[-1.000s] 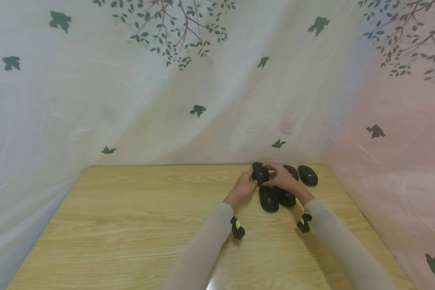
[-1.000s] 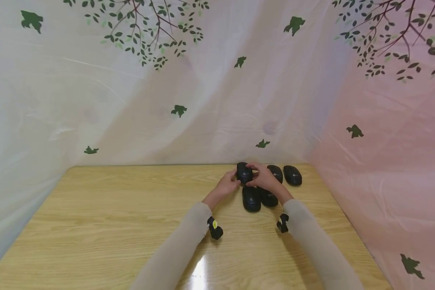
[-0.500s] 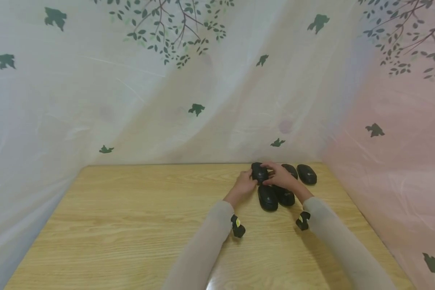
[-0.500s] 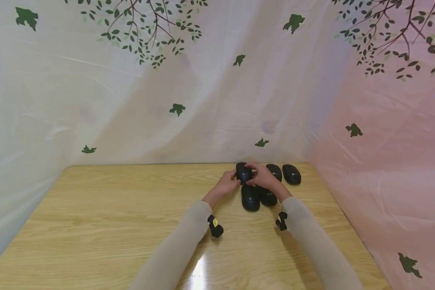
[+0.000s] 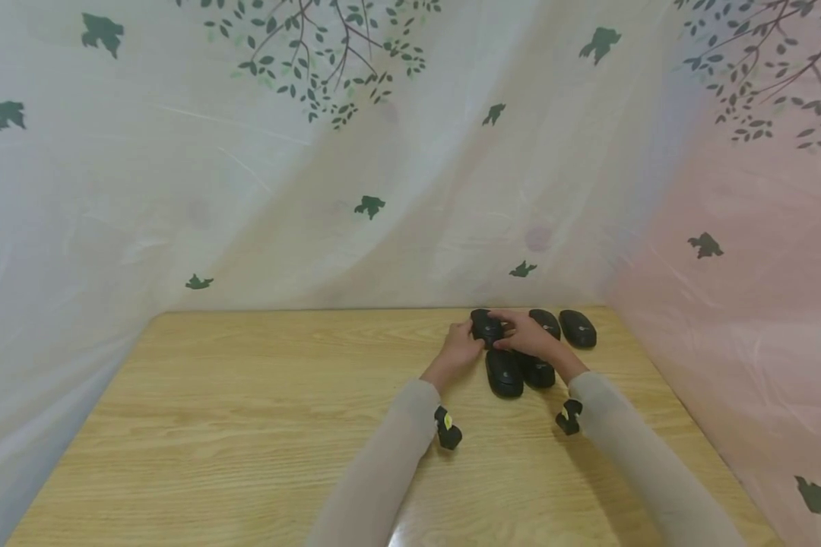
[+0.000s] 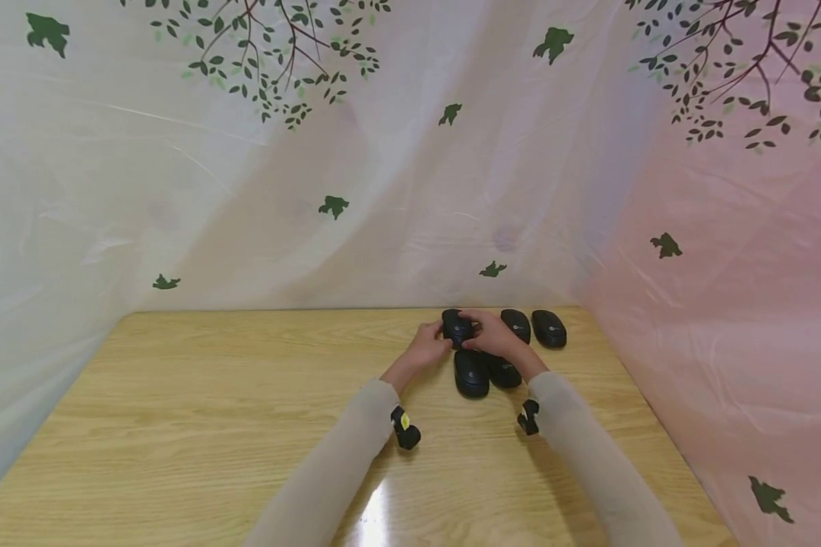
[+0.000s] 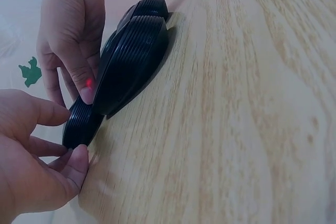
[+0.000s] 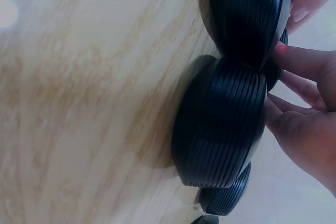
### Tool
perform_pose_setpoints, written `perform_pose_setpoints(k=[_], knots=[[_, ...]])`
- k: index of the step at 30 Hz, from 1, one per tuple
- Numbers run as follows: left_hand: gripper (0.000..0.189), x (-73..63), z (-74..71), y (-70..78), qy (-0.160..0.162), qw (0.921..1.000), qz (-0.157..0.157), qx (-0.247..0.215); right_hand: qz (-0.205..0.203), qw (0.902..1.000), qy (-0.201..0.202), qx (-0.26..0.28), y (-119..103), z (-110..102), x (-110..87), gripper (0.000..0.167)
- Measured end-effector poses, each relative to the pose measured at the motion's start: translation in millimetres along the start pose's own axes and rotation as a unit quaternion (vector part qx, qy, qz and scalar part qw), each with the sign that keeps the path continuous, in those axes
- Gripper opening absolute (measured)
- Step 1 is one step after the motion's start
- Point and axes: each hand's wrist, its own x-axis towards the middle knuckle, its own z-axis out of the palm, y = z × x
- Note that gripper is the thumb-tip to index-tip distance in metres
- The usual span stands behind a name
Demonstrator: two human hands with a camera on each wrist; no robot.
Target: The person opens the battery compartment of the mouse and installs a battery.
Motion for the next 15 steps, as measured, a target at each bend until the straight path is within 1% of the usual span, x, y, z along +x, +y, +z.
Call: perform_pose_setpoints(k=[5, 9, 11, 13, 15], knots=[[0.058, -2.4, -0.2, 3.1, 0.005, 1.0000, -0.005, -0.006, -0.003, 1.0000, -0.007, 0.000, -1.0, -2.6, 0.1, 0.068], [0.056, -2.7, 1.4, 6.0, 0.015, 0.9998, -0.009, -0.008, -0.002, 0.9999, -0.011, -0.001, -3.7, -9.5, -1.5, 0.065], [0.057, -2.2, 2.8, 7.9, 0.023, 0.9997, -0.012, -0.003, -0.006, 1.0000, -0.008, 0.000, -5.1, -14.9, -3.3, 0.064], [0.061, -1.4, 4.8, 9.7, 0.025, 0.9994, -0.023, 0.007, -0.012, 0.9998, -0.002, -0.013, -6.5, -21.4, -5.5, 0.063], [0.063, -1.2, 6.6, 12.1, 0.033, 0.9989, -0.026, 0.019, -0.025, 0.9993, 0.003, -0.028, -6.3, -28.2, -7.0, 0.062]])
